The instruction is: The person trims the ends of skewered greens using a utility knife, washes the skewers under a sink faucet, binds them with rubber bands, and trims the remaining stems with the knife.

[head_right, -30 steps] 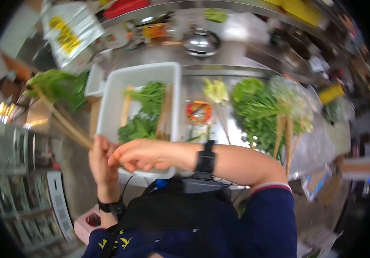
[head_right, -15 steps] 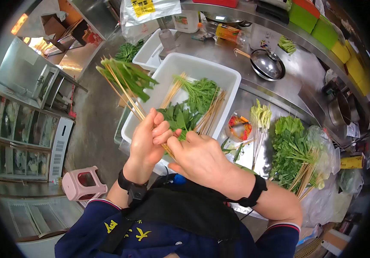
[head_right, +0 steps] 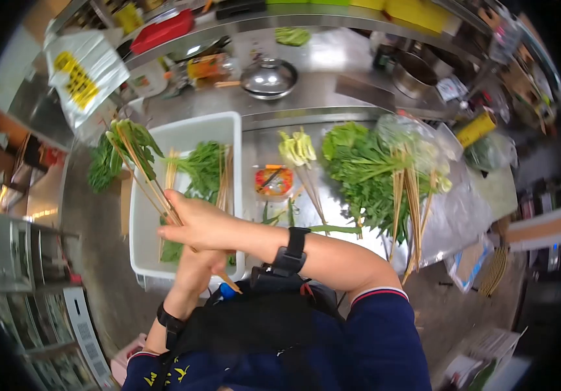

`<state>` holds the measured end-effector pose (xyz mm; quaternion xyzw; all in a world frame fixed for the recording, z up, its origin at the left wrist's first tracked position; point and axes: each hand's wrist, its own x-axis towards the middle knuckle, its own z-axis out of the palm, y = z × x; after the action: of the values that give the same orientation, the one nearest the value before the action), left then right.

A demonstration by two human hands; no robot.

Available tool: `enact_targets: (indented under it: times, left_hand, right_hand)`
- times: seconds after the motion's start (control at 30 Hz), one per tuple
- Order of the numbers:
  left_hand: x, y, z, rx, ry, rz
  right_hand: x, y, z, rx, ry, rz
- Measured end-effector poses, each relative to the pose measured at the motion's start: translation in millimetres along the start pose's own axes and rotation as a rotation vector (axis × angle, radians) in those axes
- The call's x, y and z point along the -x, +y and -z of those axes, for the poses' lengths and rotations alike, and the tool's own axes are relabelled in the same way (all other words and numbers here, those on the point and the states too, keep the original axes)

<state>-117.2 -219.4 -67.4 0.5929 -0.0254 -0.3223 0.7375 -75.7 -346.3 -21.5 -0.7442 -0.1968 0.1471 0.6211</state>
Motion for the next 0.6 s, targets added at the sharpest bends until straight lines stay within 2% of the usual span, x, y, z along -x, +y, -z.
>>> enact_targets:
  times: [0.03, 0.07, 0.1, 0.17, 0.2, 0.27, 0.3, 0.4, 0.47, 0.53, 0.6]
  left_hand:
    - [-4.0, -3.4, -5.0, -0.053, -0.114, 0.067]
    - [-6.3, -5.4, -10.7, -0.103, -0.220, 0.135]
    - [-7.6, -6.8, -16.7, -0.111, -0.234, 0.137]
    - [-8.7, -3.6, -26.3, -0.418, -0.437, -0.088]
    - [-8.7, -1.8, -26.7, -0.419, -0.435, -0.088]
    - [-5.8, 3.7, -23.6, -0.208, -0.555, 0.208]
    - [-2.4, 9.4, -21.5, -0.170, -0.540, 0.293]
    - [6.2, 8.2, -6.7, -0.237, -0.426, 0.280]
    - [15.7, 3.8, 9.2, -0.247, -0.348, 0.225]
    - [27.3, 1.8, 23.5, -0.302, -0.189, 0.215]
    - [39.7, -8.6, 36.5, -0.229, -0.073, 0.202]
  right_hand:
    - [6.9, 0.7, 4.8, 0.001, 0.029, 0.000]
    - [15.0, 1.5, 8.5, -0.148, 0.081, -0.085]
    - [23.9, 3.2, 12.3, -0.296, 0.127, -0.168]
    - [47.0, 7.6, 28.5, -0.341, 0.223, -0.166]
    - [59.8, 12.1, 35.9, -0.384, 0.306, -0.161]
    - [78.2, 57.6, 39.2, -0.013, 0.517, 0.124]
    - [95.5, 55.5, 47.1, -0.115, 0.525, -0.005]
    - [145.7, 42.5, 80.4, -0.295, 0.654, -0.317]
    - [181.0, 58.4, 107.5, -0.565, 0.682, -0.289]
    - [214.6, 83.9, 128.3, -0.613, 0.861, -0.307]
    - [249.8, 129.6, 154.7, -0.543, 0.979, -0.351]
